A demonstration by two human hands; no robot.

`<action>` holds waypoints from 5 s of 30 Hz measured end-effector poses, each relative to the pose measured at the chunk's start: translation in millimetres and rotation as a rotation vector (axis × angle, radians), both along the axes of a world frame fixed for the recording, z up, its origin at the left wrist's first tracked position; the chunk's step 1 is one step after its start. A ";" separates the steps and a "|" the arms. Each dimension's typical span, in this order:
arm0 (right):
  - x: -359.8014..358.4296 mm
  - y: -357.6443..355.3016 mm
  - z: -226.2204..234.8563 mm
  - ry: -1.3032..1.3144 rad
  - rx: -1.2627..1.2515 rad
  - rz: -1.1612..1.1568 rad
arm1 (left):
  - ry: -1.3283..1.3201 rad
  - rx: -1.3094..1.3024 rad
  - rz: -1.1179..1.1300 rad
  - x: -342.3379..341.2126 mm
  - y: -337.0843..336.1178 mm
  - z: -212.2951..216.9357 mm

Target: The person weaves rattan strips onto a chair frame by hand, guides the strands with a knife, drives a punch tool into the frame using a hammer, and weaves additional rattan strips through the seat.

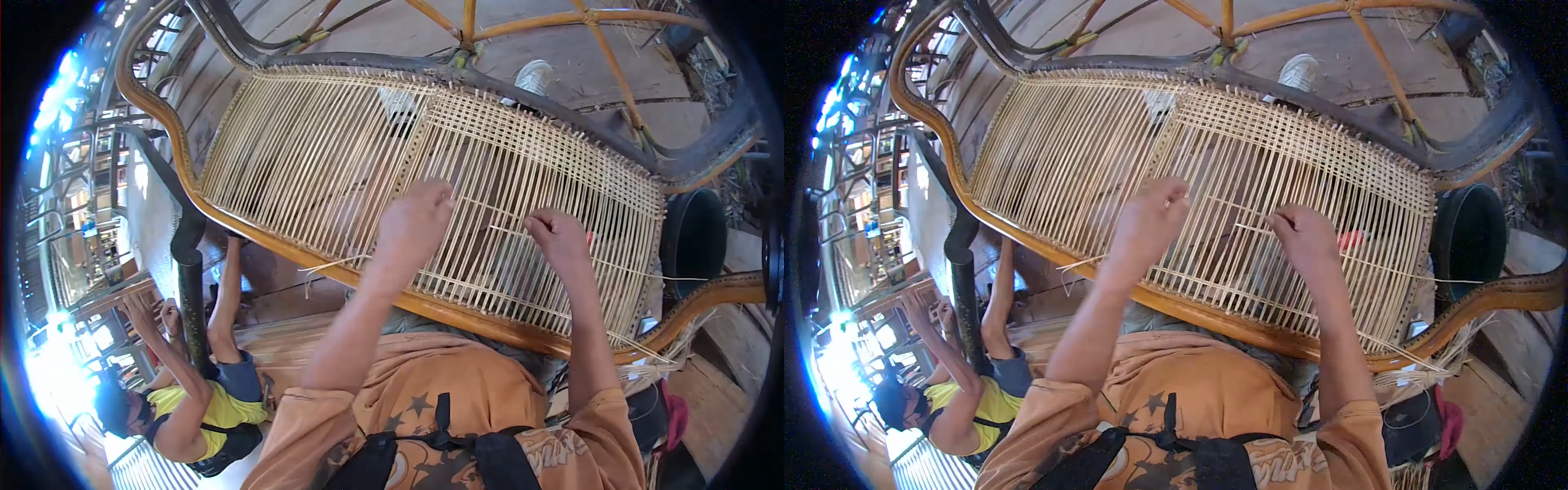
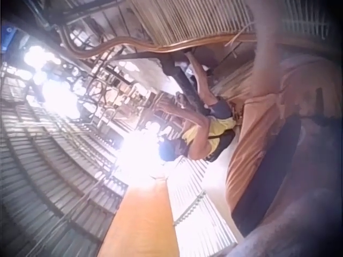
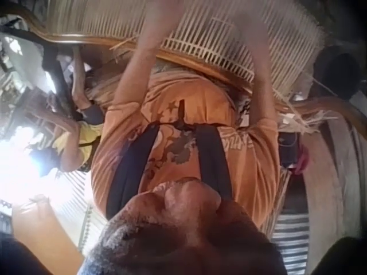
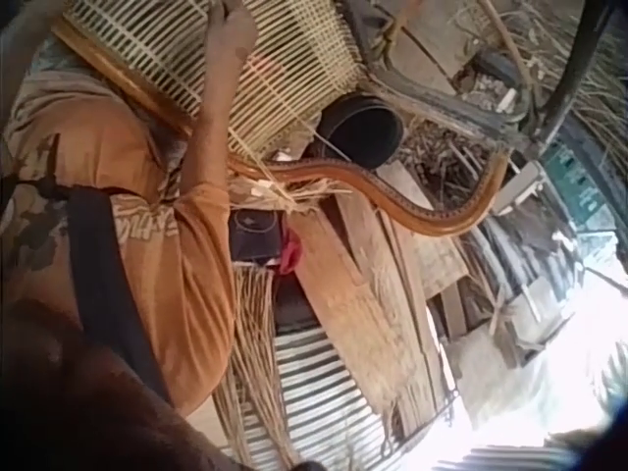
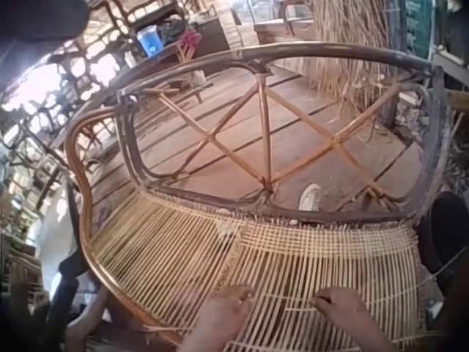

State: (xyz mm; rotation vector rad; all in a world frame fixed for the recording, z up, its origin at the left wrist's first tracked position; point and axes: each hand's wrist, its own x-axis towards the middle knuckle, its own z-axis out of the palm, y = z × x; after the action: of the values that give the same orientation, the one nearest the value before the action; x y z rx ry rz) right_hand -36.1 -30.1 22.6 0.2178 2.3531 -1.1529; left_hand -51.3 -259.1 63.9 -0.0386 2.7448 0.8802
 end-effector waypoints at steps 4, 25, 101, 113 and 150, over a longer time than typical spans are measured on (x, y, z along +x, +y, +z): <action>10.8 4.8 -18.8 -0.078 -0.062 -0.039 | -0.042 -0.155 -0.048 19.1 35.2 -36.8; 13.9 9.6 -31.7 -0.111 -0.134 -0.089 | -0.418 0.055 0.134 -0.2 39.0 -51.2; 3.8 -26.1 -29.2 -0.074 -0.181 -0.048 | -0.542 0.173 0.285 -18.7 -25.4 -45.4; 10.4 -34.1 -30.9 -0.022 -0.179 -0.117 | -0.177 -0.478 -0.031 -7.8 -12.9 -43.4; 17.0 -40.5 -44.1 0.108 -0.098 -0.126 | -0.170 -0.564 -0.073 -16.0 -21.0 -35.2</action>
State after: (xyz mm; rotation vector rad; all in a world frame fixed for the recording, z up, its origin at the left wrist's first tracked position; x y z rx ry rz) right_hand -19.1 -70.6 -21.5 0.2785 2.3974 -1.3678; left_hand -67.3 -280.2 28.8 -0.1108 2.7160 0.0593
